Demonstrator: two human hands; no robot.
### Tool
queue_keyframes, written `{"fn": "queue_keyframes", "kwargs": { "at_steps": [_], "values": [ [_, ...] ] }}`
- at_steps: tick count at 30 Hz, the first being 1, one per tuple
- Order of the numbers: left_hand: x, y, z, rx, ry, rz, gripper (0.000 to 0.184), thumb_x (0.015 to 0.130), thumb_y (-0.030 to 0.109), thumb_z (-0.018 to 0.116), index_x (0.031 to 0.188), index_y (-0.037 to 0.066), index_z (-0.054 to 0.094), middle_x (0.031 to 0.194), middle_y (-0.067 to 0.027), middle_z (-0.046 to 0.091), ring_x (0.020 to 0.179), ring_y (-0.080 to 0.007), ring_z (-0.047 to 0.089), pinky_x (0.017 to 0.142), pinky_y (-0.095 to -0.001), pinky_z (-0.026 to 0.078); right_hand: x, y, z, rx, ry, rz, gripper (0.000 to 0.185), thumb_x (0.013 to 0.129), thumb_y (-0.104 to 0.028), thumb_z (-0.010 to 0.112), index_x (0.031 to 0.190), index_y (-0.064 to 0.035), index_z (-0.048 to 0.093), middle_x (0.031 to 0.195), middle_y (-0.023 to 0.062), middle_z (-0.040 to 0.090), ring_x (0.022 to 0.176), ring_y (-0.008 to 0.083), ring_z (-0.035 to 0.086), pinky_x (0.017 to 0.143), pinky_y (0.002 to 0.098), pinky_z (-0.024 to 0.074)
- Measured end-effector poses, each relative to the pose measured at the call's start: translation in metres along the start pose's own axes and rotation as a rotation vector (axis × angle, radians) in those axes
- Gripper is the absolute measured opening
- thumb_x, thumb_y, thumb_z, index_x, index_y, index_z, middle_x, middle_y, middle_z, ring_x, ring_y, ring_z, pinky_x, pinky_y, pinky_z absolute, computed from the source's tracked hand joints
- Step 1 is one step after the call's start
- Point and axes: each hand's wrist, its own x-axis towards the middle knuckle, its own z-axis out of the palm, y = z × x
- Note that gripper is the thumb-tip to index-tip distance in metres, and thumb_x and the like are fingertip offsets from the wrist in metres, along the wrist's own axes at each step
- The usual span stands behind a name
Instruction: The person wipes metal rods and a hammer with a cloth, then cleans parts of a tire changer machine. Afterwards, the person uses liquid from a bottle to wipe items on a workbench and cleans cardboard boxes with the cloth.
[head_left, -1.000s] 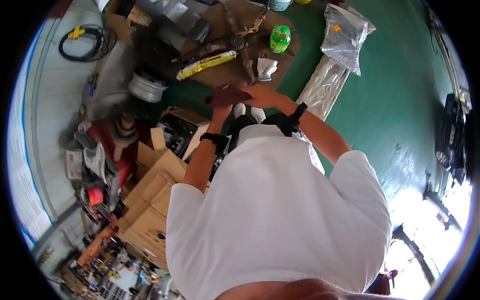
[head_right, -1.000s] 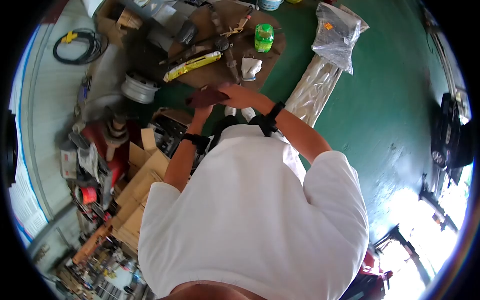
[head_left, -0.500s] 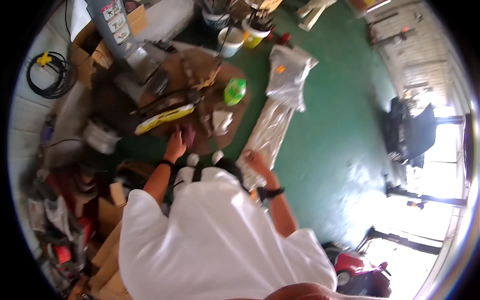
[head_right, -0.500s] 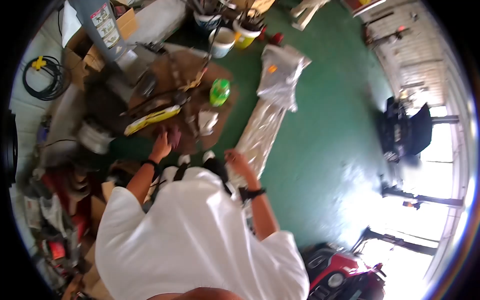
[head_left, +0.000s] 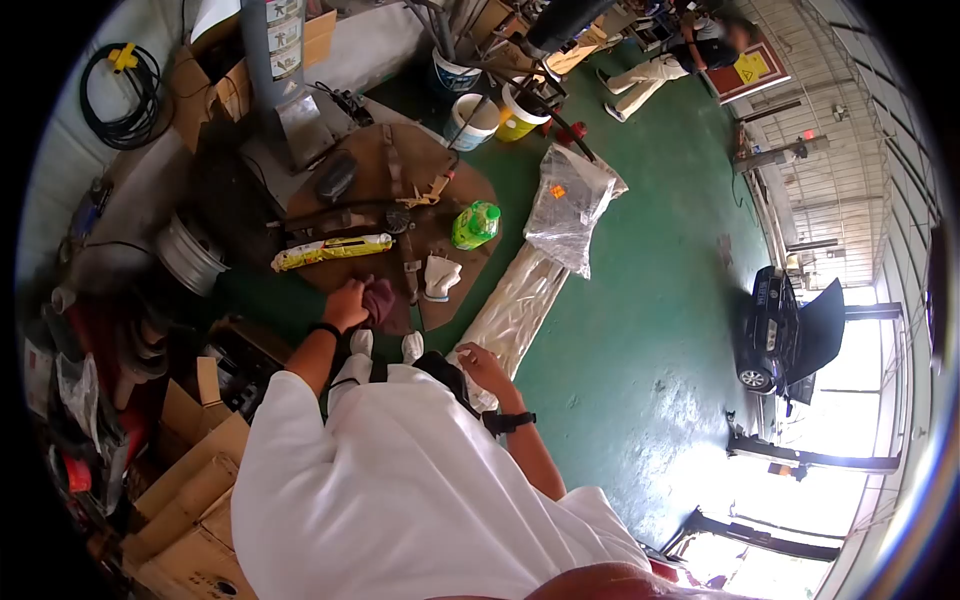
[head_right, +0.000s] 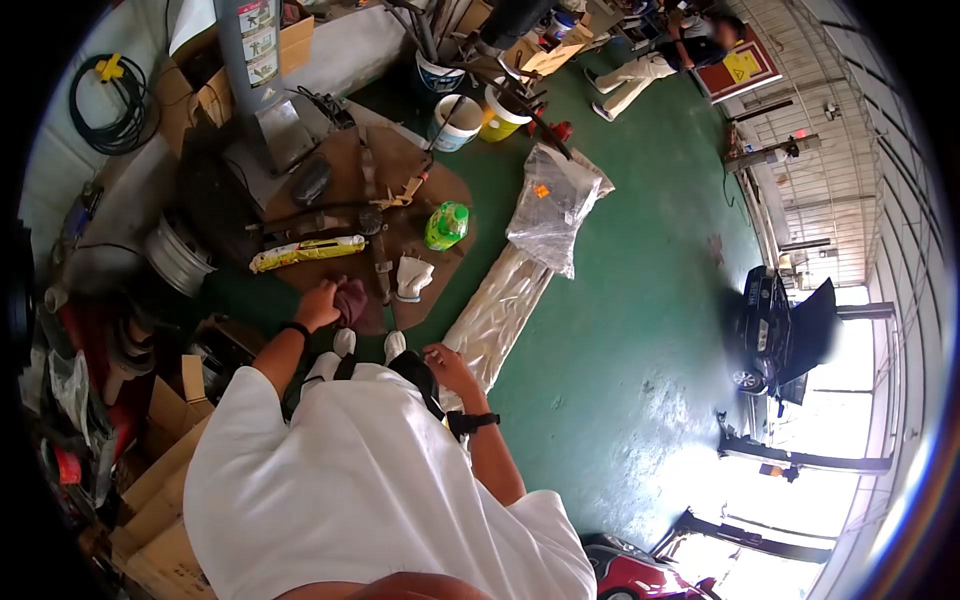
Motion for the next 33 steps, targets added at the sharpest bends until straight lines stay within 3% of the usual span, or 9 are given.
{"fn": "queue_keyframes", "kwargs": {
  "at_steps": [3,5,13,16,18,21,25,31,33],
  "values": [
    [0.011,-0.046,0.002,0.022,0.09,-0.09,0.056,0.069,0.017,0.069,0.12,0.004,0.051,0.12,-0.0175,0.051,0.106,-0.0383,0.055,0.086,-0.0457,0.051,0.016,0.0,0.006,-0.058,-0.033,-0.029,0.019,0.088,-0.015,0.061,0.106,-0.0072,0.063,0.071,0.012,0.063,0.065,0.0219,0.062,0.06,0.0351,0.0485],
    [0.004,-0.046,-0.005,0.038,0.071,-0.104,0.064,0.071,0.017,0.07,0.128,0.005,0.045,0.123,-0.0163,0.049,0.106,-0.0374,0.055,0.087,-0.0454,0.051,0.028,0.009,0.015,-0.054,-0.073,-0.079,0.023,0.087,-0.019,0.061,0.107,-0.007,0.063,0.076,0.0183,0.066,0.074,0.0322,0.066,0.065,0.0406,0.0512],
    [0.002,0.024,0.058,0.163,-0.099,-0.223,0.071,0.075,0.025,0.067,0.13,-0.006,0.035,0.133,-0.0431,0.035,0.121,-0.0493,0.046,0.104,-0.0524,0.037,0.069,0.006,0.06,-0.205,-0.207,-0.177,0.041,0.086,-0.017,0.062,0.124,-0.0059,0.054,0.077,0.0181,0.065,0.074,0.0339,0.066,0.066,0.0412,0.0514],
    [0.015,0.036,0.057,-0.028,-0.261,-0.159,0.057,0.079,0.027,0.063,0.125,0.0,0.043,0.128,-0.0336,0.049,0.116,-0.0442,0.053,0.096,-0.0445,0.046,0.076,-0.002,0.069,-0.187,-0.267,-0.137,0.059,0.085,-0.019,0.064,0.136,-0.0047,0.039,0.09,0.0194,0.066,0.081,0.0348,0.066,0.072,0.0417,0.0521],
    [0.023,0.032,0.057,-0.897,-0.552,-0.219,0.051,0.081,0.027,0.065,0.124,0.002,0.052,0.121,-0.0172,0.061,0.109,-0.0286,0.058,0.096,-0.037,0.045,0.077,-0.012,0.076,-0.095,-0.123,-0.252,0.081,0.079,-0.022,0.07,0.143,-0.0031,0.025,0.116,0.022,0.059,0.104,0.0382,0.06,0.087,0.043,0.0494],
    [0.026,0.019,0.066,-0.9,-0.558,0.035,0.05,0.086,0.028,0.065,0.129,0.004,0.053,0.119,-0.0077,0.061,0.109,-0.0185,0.056,0.096,-0.0309,0.043,0.084,-0.026,0.071,0.143,-0.187,-0.149,0.082,0.078,-0.017,0.073,0.143,-0.0031,0.024,0.127,0.0197,0.052,0.11,0.0346,0.058,0.093,0.0418,0.047],
    [-0.003,0.053,0.009,-0.961,-0.617,0.076,0.052,0.088,0.028,0.066,0.132,0.006,0.051,0.12,-0.0058,0.06,0.109,-0.0175,0.056,0.095,-0.0309,0.043,0.081,-0.036,0.069,0.173,-0.044,-0.343,0.065,0.082,-0.01,0.069,0.136,-0.0043,0.034,0.114,0.014,0.06,0.109,0.0259,0.059,0.087,0.0375,0.0494],
    [-0.017,0.089,-0.03,-1.032,-0.747,0.245,0.057,0.094,0.041,0.057,0.14,0.01,0.042,0.127,-0.004,0.055,0.112,-0.0154,0.052,0.098,-0.0309,0.04,0.082,-0.021,0.046,0.491,-0.14,-0.001,0.052,0.08,-0.006,0.069,0.126,-0.0036,0.044,0.11,0.0094,0.061,0.096,0.0193,0.06,0.083,0.0335,0.0492],
    [-0.014,0.095,-0.037,-1.195,-0.8,0.069,0.067,0.094,0.057,0.046,0.145,0.014,0.036,0.13,-0.0043,0.054,0.118,-0.0146,0.049,0.102,-0.0334,0.038,0.095,0.024,0.039,-0.048,0.367,-0.511,0.04,0.078,-0.005,0.068,0.115,-0.003,0.052,0.102,0.0063,0.063,0.087,0.0162,0.059,0.077,0.032,0.0496]
  ]
}}
